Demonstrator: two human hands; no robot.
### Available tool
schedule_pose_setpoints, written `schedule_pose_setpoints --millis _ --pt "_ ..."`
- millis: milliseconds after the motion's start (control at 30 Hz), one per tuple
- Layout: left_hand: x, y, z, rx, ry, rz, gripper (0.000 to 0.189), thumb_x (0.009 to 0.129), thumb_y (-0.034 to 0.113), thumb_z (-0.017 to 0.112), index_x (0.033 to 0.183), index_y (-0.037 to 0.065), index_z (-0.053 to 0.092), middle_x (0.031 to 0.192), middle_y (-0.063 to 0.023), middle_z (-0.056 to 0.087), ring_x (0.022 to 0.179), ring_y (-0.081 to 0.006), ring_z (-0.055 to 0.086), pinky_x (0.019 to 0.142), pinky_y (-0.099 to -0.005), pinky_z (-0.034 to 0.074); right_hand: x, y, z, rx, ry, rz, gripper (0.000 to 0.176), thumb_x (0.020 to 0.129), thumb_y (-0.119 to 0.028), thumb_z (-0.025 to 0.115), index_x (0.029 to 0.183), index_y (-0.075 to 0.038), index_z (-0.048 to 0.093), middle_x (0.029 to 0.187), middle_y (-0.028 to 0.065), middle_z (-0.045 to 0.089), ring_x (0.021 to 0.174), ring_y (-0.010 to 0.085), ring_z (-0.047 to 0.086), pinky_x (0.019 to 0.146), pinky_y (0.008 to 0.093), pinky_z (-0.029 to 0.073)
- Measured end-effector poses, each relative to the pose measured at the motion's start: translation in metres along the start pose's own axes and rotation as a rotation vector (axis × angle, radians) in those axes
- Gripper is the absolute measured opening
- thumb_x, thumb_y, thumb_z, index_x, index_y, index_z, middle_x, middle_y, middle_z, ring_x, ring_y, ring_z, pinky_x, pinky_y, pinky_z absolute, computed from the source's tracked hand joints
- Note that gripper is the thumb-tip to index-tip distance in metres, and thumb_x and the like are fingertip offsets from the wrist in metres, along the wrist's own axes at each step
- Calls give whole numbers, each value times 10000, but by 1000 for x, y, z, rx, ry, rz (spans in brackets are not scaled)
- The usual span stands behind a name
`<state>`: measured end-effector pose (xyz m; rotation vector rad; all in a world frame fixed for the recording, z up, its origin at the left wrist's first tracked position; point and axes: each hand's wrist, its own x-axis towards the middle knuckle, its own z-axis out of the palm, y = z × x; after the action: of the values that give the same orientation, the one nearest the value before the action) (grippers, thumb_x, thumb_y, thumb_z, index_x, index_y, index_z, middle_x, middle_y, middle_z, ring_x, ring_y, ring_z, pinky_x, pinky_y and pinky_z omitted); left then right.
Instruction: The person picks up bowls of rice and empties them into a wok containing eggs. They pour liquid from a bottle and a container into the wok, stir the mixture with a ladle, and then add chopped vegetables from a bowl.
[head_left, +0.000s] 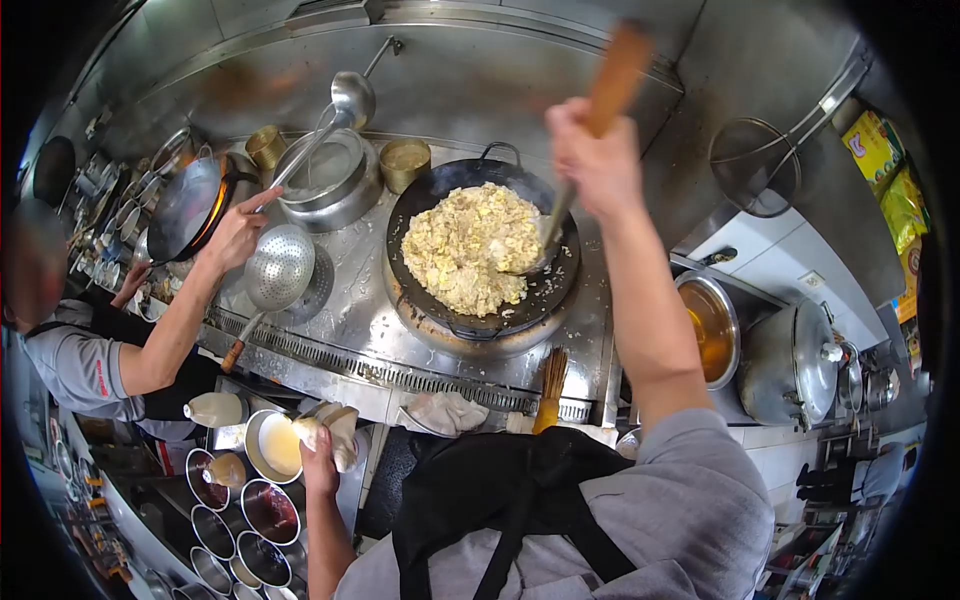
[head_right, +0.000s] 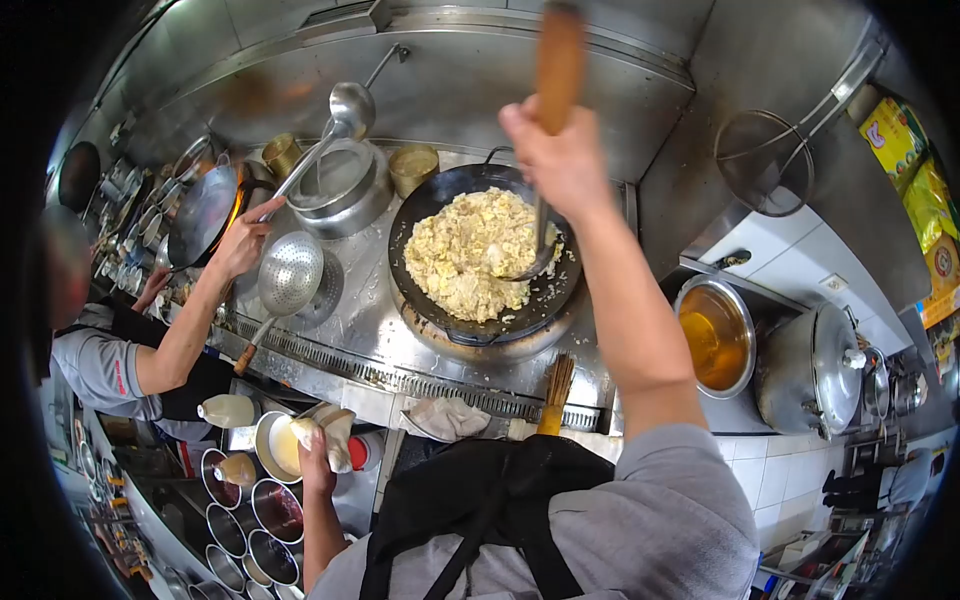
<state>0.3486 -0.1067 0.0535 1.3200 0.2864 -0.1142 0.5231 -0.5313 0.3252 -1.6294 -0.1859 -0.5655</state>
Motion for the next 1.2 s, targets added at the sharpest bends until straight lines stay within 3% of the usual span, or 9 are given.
schedule_pose_setpoints --millis 100,200,267,433,500,567,767,1033,1200 --pt "15 -24 -13 82 26 56 356 958 232 524 1215 -5 458 1050 -90 585 899 -163 575 760 -306 484 -35 16 -4 100 56 -106 320 897 -206 632 642 -93 475 517 -51 429 451 54 403 412 231 304" --pt "10 -8 10 139 -20 19 362 946 241 545 1202 -4 470 1034 -71 581 907 -149 556 790 -299 461 -39 183 8 -219 73 36 282 875 -282 659 744 -90 498 606 0 507 547 107 491 534 312 419" --pt "9 -6 16 187 -34 37 386 926 250 588 1194 -4 476 1025 -54 574 903 -141 544 802 -297 452 16 159 -1 -263 -181 275 293 877 -301 660 749 -91 500 607 4 515 535 108 492 501 303 416" --pt "3 -11 -7 153 -71 45 386 930 258 585 1192 -3 474 1066 -56 567 931 -146 541 822 -292 447 53 18 -53 211 123 5 267 907 -255 630 734 -99 500 520 -68 385 410 31 338 370 219 268" --pt "4 -30 -20 108 31 29 343 944 241 542 1194 19 463 1061 -65 557 948 -172 546 844 -323 451 23 28 -78 204 158 -149 268 923 -192 588 703 -126 451 508 -75 366 397 26 342 365 214 270" --pt "5 -30 -18 152 41 40 347 941 246 550 1187 17 465 1060 -68 558 944 -168 544 841 -322 450 1 118 -56 155 663 -67 268 912 -177 600 706 -112 441 501 -45 378 385 67 377 364 224 319" --pt "13 -13 8 205 -109 22 417 908 283 617 1187 -6 501 1014 -54 590 904 -149 547 812 -299 445 8 185 -58 396 288 159 226 887 -144 639 790 -100 439 520 -18 403 410 100 392 403 259 341" --pt "10 14 8 345 -141 99 433 917 250 593 1237 -18 479 1096 -99 607 979 -186 573 867 -326 450 55 -15 -68 257 329 -183 215 859 -151 680 784 -87 488 560 -29 423 435 76 396 409 245 324" --pt "11 10 11 356 -125 89 393 937 223 538 1247 -9 468 1101 -101 596 978 -188 574 857 -324 456 30 142 -64 211 660 -164 239 856 -67 638 773 -93 416 498 -29 399 374 80 395 356 247 337"
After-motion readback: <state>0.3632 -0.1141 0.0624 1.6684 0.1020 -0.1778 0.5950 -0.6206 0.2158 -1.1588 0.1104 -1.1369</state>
